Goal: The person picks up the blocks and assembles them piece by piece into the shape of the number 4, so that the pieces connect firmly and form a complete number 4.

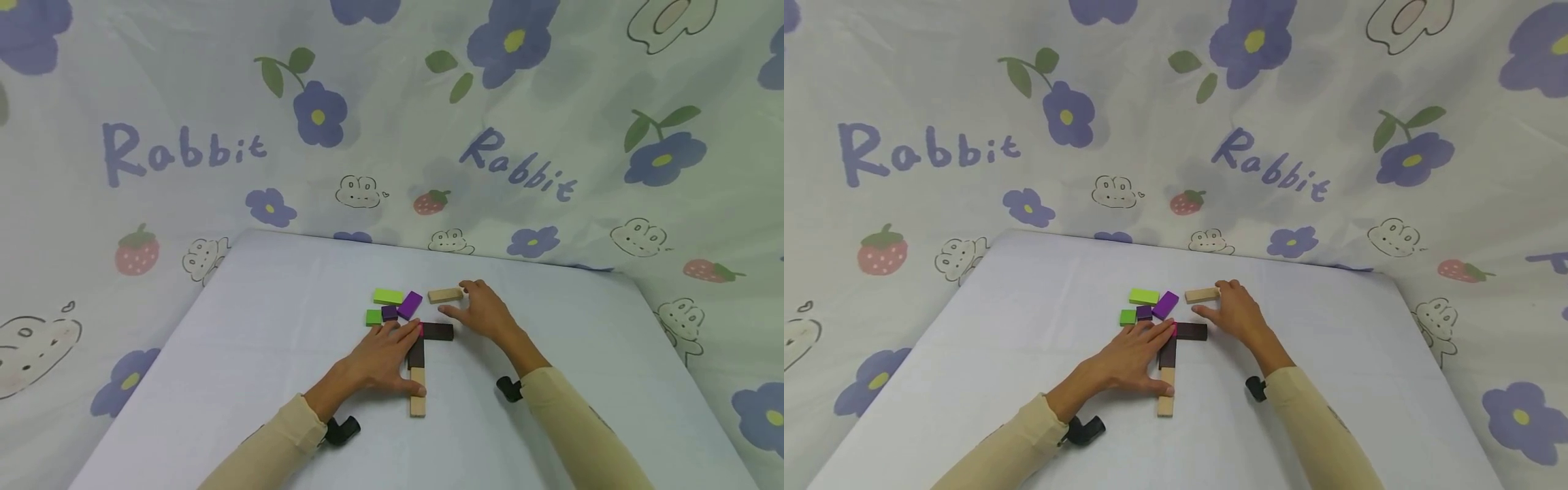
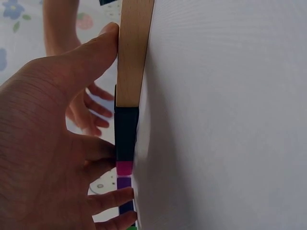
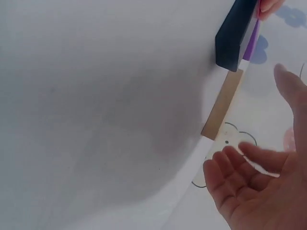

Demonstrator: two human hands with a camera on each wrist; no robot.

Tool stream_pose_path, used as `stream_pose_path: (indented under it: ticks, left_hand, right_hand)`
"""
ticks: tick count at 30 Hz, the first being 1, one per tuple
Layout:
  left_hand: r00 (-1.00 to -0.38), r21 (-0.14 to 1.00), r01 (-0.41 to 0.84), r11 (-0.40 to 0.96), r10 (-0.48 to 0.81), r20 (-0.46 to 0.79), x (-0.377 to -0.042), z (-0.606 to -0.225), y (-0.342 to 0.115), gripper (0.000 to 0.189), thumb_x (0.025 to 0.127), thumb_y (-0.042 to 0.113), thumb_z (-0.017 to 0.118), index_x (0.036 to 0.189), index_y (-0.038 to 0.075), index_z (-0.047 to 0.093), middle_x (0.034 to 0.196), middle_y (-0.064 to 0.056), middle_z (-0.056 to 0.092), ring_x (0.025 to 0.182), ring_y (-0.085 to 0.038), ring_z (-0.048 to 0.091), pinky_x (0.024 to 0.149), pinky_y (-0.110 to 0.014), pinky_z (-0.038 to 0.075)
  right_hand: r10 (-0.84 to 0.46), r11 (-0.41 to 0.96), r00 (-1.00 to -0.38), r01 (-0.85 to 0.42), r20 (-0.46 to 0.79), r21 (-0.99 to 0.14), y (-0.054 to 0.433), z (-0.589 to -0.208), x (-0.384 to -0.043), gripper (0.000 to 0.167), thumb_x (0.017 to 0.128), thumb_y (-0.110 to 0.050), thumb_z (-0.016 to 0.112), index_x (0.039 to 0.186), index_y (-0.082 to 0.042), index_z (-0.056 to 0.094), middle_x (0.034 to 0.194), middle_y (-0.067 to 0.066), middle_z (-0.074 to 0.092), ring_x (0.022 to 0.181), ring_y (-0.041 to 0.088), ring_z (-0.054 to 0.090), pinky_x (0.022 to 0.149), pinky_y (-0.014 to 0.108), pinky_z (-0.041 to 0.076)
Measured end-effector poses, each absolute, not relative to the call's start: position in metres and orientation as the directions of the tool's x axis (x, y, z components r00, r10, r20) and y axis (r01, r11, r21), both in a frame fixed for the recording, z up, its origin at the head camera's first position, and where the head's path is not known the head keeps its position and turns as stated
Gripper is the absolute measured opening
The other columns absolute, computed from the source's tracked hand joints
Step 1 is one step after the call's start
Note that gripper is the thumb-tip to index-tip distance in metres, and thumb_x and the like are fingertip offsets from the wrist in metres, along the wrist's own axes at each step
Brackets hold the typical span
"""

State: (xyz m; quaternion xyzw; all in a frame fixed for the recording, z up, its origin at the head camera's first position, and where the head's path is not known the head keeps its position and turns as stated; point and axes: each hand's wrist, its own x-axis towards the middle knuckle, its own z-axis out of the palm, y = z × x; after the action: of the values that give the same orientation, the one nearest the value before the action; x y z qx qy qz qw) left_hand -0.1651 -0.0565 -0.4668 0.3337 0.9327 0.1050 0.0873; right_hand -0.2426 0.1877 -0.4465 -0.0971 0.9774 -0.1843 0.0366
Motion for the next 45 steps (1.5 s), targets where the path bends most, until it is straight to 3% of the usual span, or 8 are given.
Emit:
stream_pose_path:
  ticks: [4, 10, 25, 32, 45]
  left_hand:
    - [-0.762, 0.255, 0.603, 0.756, 0.640, -0.098, -0.165, -0.466, -0.057, 0.111, 0.080, 0.078, 0.063, 0.160, 0.009, 0.027, 0.167, -0.004, 0.023, 0.145, -0.035, 0.032, 0.117, -0.053, 0.028]
    - [-0.764, 0.256, 0.598, 0.760, 0.637, -0.106, -0.165, -0.468, -0.057, 0.112, 0.080, 0.078, 0.062, 0.161, 0.011, 0.026, 0.168, -0.003, 0.021, 0.146, -0.034, 0.030, 0.118, -0.054, 0.025]
    - [-0.763, 0.241, 0.603, 0.761, 0.638, -0.106, -0.166, -0.470, -0.057, 0.113, 0.080, 0.080, 0.060, 0.162, 0.012, 0.024, 0.168, -0.002, 0.020, 0.147, -0.034, 0.029, 0.118, -0.053, 0.026]
    - [-0.764, 0.241, 0.601, 0.762, 0.636, -0.105, -0.166, -0.470, -0.058, 0.113, 0.080, 0.080, 0.060, 0.162, 0.012, 0.024, 0.168, -0.002, 0.020, 0.147, -0.033, 0.029, 0.119, -0.053, 0.025]
    - [-0.766, 0.232, 0.603, 0.763, 0.636, -0.099, -0.165, -0.470, -0.058, 0.112, 0.080, 0.079, 0.061, 0.162, 0.011, 0.024, 0.168, -0.002, 0.020, 0.147, -0.034, 0.029, 0.119, -0.053, 0.025]
  right_hand:
    - [-0.113, 0.933, -0.992, -0.090, -0.047, -0.349, 0.184, -0.448, -0.248, 0.100, 0.084, -0.067, 0.069, 0.147, 0.006, 0.044, 0.142, 0.030, 0.049, 0.127, 0.043, 0.052, 0.103, 0.057, 0.045]
    - [-0.055, 0.942, -0.996, -0.030, -0.067, -0.335, 0.179, -0.452, -0.256, 0.108, 0.081, -0.072, 0.068, 0.146, 0.010, 0.042, 0.140, 0.033, 0.048, 0.123, 0.045, 0.053, 0.101, 0.057, 0.047]
    - [-0.002, 0.948, -0.997, 0.023, -0.078, -0.316, 0.171, -0.460, -0.267, 0.105, 0.079, -0.071, 0.070, 0.141, 0.010, 0.047, 0.134, 0.030, 0.052, 0.115, 0.040, 0.057, 0.098, 0.053, 0.050]
    - [-0.011, 0.949, -0.998, 0.008, -0.059, -0.315, 0.168, -0.460, -0.267, 0.105, 0.078, -0.073, 0.069, 0.137, 0.012, 0.050, 0.128, 0.030, 0.055, 0.105, 0.038, 0.059, 0.091, 0.053, 0.052]
    - [-0.003, 0.956, -0.999, 0.012, -0.049, -0.294, 0.161, -0.469, -0.271, 0.099, 0.080, -0.070, 0.069, 0.131, 0.013, 0.053, 0.123, 0.029, 0.057, 0.104, 0.037, 0.057, 0.091, 0.052, 0.052]
